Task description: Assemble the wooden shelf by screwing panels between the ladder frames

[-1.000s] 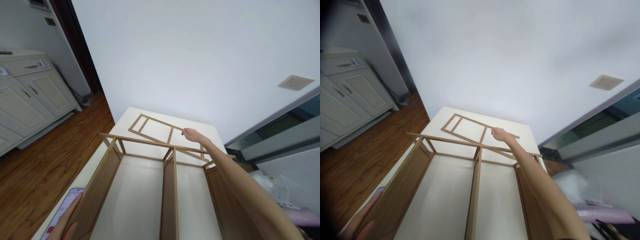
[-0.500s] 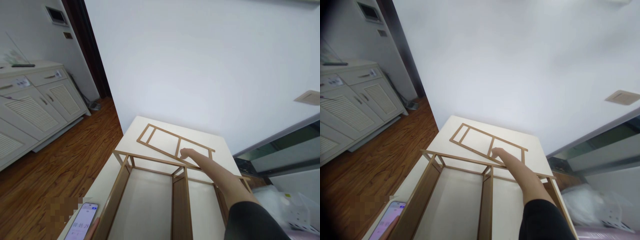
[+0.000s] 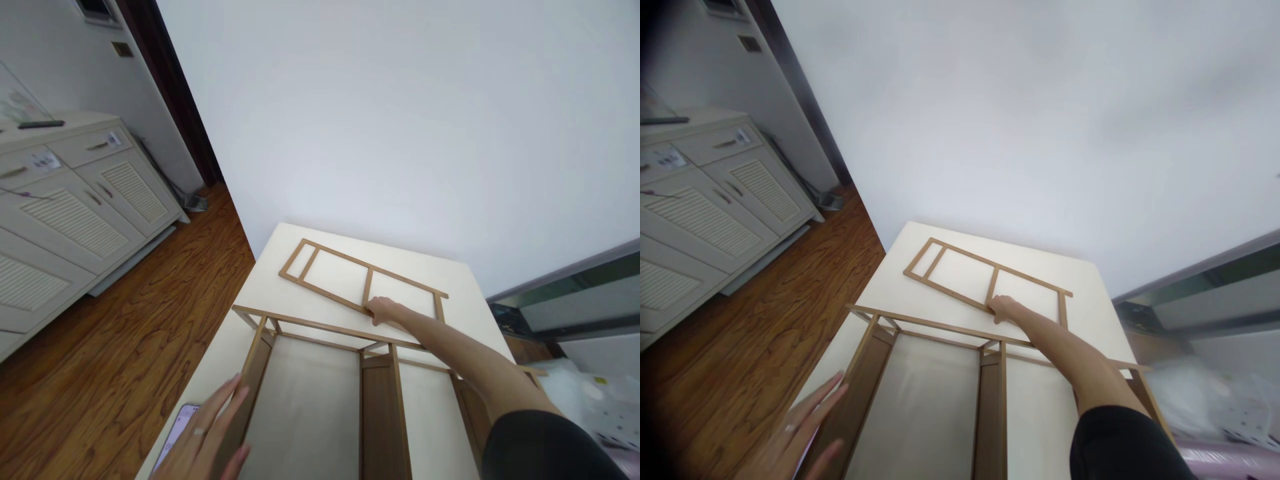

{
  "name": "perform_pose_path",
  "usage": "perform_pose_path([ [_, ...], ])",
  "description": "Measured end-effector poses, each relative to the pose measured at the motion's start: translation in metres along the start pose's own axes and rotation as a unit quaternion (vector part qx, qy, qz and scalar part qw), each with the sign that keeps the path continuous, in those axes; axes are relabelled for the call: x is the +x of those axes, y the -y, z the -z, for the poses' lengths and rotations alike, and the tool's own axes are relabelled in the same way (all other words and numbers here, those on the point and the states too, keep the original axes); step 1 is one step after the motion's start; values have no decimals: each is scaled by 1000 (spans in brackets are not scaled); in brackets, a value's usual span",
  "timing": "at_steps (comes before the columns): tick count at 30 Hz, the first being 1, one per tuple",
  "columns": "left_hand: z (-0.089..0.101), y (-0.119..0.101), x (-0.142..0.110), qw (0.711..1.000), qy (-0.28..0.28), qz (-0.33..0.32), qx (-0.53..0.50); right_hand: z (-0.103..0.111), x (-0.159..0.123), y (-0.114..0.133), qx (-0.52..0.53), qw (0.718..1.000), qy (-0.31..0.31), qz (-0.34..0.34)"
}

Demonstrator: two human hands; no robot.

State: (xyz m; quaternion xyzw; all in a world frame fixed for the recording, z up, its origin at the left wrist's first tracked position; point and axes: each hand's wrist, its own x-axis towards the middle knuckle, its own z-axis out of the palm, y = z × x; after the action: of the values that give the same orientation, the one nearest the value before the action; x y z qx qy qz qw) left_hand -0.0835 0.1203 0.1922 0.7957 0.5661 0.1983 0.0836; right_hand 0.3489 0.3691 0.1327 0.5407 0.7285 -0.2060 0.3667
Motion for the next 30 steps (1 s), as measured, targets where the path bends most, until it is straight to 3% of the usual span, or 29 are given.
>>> perform_pose_path([
  [3, 14, -19, 87, 994, 31, -107, -23, 4, -3, 0, -8, 1000, -6, -6],
  [6, 8, -38, 184, 985, 62, -157, -41, 13, -13, -3, -7, 999, -31, -19],
  [7, 0, -43, 214, 981, 103, -163, -28, 17, -17, -4, -5, 999, -45, -24],
  [10, -38, -52, 288, 970, 156, -185, 7, 32, -37, -9, 5, 994, -102, -31],
  [13, -83, -61, 333, 956, 213, -193, 61, 43, -65, -12, 10, 985, -171, -25],
  [17, -119, -75, 358, 939, 254, -192, 126, 43, -103, -15, 1, 968, -252, -3],
  [21, -118, -86, 363, 931, 247, -213, 164, 33, -127, -25, -19, 949, -315, 6],
  [25, -82, -92, 360, 932, 187, -235, 204, 37, -148, -41, -39, 927, -373, 12],
  [30, 2, -96, 337, 940, 71, -237, 234, 51, -203, -61, -74, 896, -437, 13],
])
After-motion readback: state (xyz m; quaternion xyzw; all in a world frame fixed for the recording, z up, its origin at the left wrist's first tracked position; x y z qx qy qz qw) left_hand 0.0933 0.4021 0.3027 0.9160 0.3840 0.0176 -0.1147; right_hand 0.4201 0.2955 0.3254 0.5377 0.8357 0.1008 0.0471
